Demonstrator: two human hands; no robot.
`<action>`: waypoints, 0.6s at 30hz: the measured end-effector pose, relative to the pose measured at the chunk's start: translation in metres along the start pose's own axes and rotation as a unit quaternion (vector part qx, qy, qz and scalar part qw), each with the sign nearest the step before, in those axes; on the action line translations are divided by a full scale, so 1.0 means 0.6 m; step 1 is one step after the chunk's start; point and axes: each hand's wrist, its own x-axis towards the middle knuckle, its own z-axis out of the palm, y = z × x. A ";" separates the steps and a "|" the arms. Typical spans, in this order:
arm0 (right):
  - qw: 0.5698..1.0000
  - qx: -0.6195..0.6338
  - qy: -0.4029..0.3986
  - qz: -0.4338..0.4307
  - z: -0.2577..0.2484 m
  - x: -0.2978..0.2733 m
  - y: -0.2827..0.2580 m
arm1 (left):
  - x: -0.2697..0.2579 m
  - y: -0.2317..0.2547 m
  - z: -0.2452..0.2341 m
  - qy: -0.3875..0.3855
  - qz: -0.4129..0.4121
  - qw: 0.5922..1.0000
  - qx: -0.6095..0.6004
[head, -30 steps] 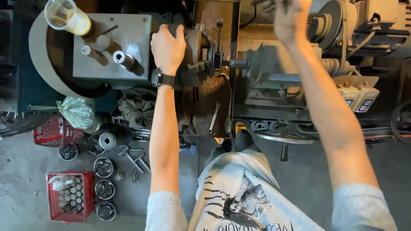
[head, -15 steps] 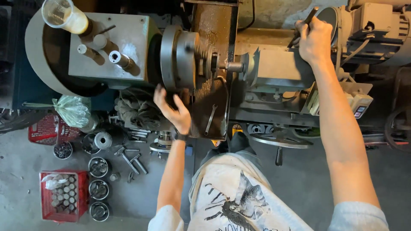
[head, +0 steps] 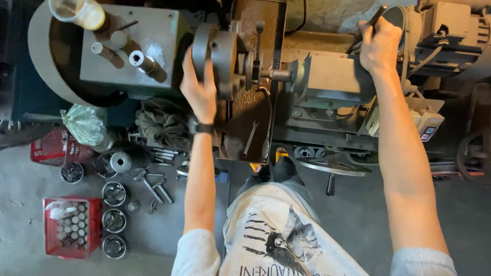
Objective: The person operates a metal lathe, using a cutting tool to shape a cylindrical metal workpiece held in the chuck. They repeatedly adjust the tool position and the chuck, occasionally using a wrench to tighten components while the machine runs.
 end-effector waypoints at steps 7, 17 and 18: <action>1.000 -0.001 -0.011 -0.004 -0.002 0.003 -0.010 | -0.247 -0.024 -0.076 0.037 -0.128 0.991 0.030; 1.000 0.005 -0.018 0.019 -0.014 0.008 -0.045 | -0.458 -0.205 -0.175 -0.032 -0.386 0.897 0.216; 1.000 -0.006 -0.013 0.015 -0.012 0.006 -0.040 | -0.455 -0.219 -0.181 -0.031 -0.396 0.893 0.212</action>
